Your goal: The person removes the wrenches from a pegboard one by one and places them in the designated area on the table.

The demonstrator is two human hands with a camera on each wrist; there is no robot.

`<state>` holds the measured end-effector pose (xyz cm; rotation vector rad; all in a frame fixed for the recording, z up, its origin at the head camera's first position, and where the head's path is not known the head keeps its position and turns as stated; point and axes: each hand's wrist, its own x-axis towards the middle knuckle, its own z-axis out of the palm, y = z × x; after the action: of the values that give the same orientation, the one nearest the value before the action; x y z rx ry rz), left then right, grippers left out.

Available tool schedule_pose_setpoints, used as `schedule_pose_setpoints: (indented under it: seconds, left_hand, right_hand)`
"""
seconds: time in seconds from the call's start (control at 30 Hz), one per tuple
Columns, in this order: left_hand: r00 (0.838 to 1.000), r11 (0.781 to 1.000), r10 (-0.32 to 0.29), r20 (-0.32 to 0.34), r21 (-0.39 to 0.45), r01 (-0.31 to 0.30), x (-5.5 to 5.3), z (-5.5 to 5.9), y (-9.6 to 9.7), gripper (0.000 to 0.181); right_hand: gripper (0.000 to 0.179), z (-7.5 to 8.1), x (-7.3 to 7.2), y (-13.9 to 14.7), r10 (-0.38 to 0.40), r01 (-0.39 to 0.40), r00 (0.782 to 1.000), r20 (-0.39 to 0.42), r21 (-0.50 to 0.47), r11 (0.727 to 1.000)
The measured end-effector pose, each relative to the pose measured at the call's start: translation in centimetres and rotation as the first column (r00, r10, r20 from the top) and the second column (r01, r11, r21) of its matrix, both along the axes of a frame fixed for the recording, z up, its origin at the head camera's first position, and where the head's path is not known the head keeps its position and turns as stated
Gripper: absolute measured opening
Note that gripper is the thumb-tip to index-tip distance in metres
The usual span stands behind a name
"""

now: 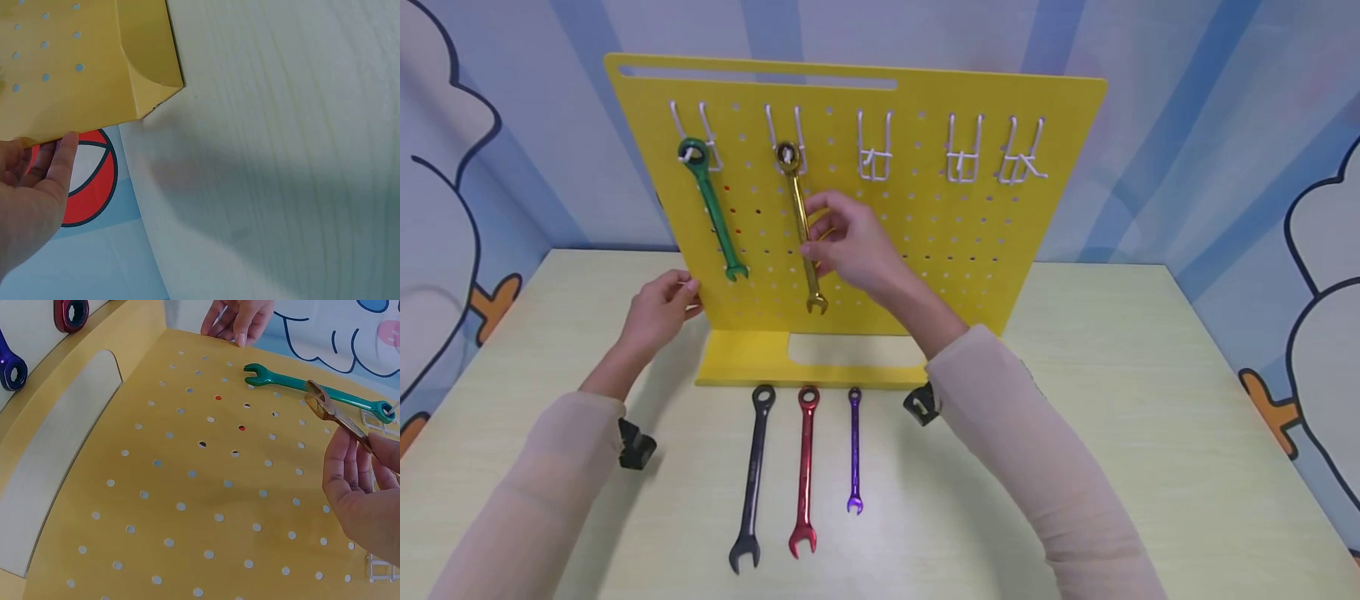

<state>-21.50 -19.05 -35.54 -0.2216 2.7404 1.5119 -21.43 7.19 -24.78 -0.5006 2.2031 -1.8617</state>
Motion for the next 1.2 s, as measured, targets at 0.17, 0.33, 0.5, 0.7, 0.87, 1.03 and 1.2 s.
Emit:
schedule_pose_setpoints:
  seconds: [0.17,0.33,0.5,0.7,0.87,1.03,1.2]
  left_hand:
    - [1.000,1.000,0.000,-0.005,0.001,0.000,-0.1,-0.1,0.0,0.032]
    - [1.000,1.000,-0.001,-0.003,0.002,0.001,-0.1,0.0,0.0,0.031]
    - [1.000,1.000,-0.003,-0.004,0.001,0.003,-0.1,0.0,0.0,0.031]
    - [1.000,1.000,-0.010,-0.009,0.001,0.010,0.0,0.0,0.0,0.031]
    - [1.000,1.000,-0.011,-0.009,-0.007,0.011,0.1,0.0,-0.1,0.032]
    - [1.000,1.000,-0.008,-0.007,-0.008,0.008,0.1,0.0,0.0,0.032]
    - [1.000,1.000,0.000,0.000,-0.006,0.000,0.0,0.0,0.1,0.031]
  right_hand:
    - [0.035,0.1,0.2,0.2,0.004,-0.004,1.000,0.000,0.013,1.000]
    - [0.035,0.2,0.3,0.3,0.005,-0.005,1.000,-0.002,0.021,1.000]
    - [0.035,0.2,0.4,0.5,0.013,-0.013,1.000,-0.011,0.009,1.000]
    - [0.036,0.3,0.7,0.8,0.033,-0.032,0.999,-0.018,0.006,0.999]
    - [0.036,0.4,0.8,0.9,0.043,-0.043,0.999,-0.016,0.002,0.999]
    - [0.036,0.6,1.1,1.1,0.047,-0.047,0.999,-0.015,-0.001,0.999]
    - [0.036,0.8,1.4,1.3,0.062,-0.062,0.998,-0.023,0.004,0.998]
